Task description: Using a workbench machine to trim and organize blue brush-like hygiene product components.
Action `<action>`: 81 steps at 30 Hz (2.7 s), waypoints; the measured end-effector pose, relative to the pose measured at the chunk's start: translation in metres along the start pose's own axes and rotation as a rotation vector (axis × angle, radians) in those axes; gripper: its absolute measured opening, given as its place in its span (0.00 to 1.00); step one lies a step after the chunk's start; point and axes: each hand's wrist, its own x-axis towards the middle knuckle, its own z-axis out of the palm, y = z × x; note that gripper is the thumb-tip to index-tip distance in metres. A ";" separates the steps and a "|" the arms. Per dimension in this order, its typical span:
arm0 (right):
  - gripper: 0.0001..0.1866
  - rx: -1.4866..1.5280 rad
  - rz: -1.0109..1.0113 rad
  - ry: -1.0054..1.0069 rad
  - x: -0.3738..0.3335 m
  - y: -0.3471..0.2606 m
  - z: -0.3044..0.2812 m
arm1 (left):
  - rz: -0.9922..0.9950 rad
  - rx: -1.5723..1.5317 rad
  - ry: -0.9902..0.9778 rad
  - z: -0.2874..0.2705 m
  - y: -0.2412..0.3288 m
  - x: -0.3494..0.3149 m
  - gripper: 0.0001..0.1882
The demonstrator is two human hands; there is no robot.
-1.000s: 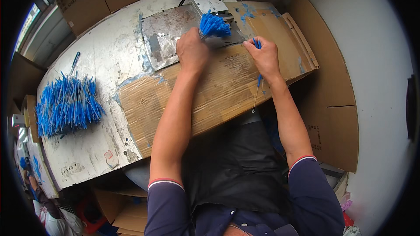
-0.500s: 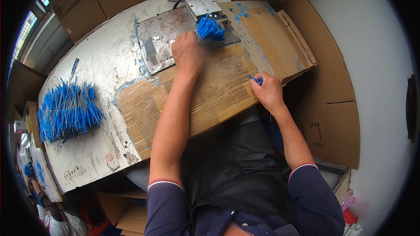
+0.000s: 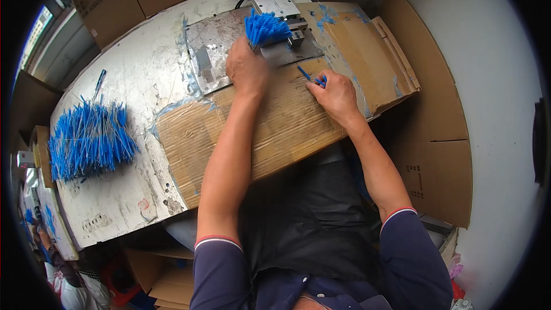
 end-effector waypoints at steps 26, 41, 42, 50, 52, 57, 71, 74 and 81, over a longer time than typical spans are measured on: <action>0.11 0.476 0.196 0.103 0.097 -0.003 0.049 | -0.115 -0.174 0.100 0.000 0.002 0.003 0.09; 0.19 0.624 -0.334 0.722 0.066 -0.048 0.034 | 0.024 -0.056 -0.092 0.002 0.002 0.000 0.05; 0.19 0.629 -0.335 0.721 0.061 -0.048 0.042 | 0.024 -0.051 -0.089 0.003 0.001 0.000 0.05; 0.12 1.053 0.151 0.231 0.041 -0.028 0.052 | 0.028 0.047 -0.166 -0.001 0.005 0.001 0.09; 0.13 1.097 0.167 0.228 0.041 -0.019 0.052 | 0.046 0.041 -0.155 0.001 0.007 0.000 0.10; 0.18 1.304 0.194 0.108 0.039 -0.011 0.045 | 0.118 0.042 -0.132 0.001 0.003 -0.002 0.10; 0.17 1.082 0.260 -0.233 0.046 -0.021 0.023 | -0.159 -0.195 -0.028 -0.004 0.005 0.002 0.09; 0.15 1.045 0.239 -0.329 0.047 -0.029 0.025 | -0.195 -0.345 -0.140 -0.002 0.007 0.002 0.10; 0.09 0.963 0.199 -0.368 0.045 -0.040 0.028 | -0.112 -0.590 -0.212 -0.007 0.013 0.002 0.08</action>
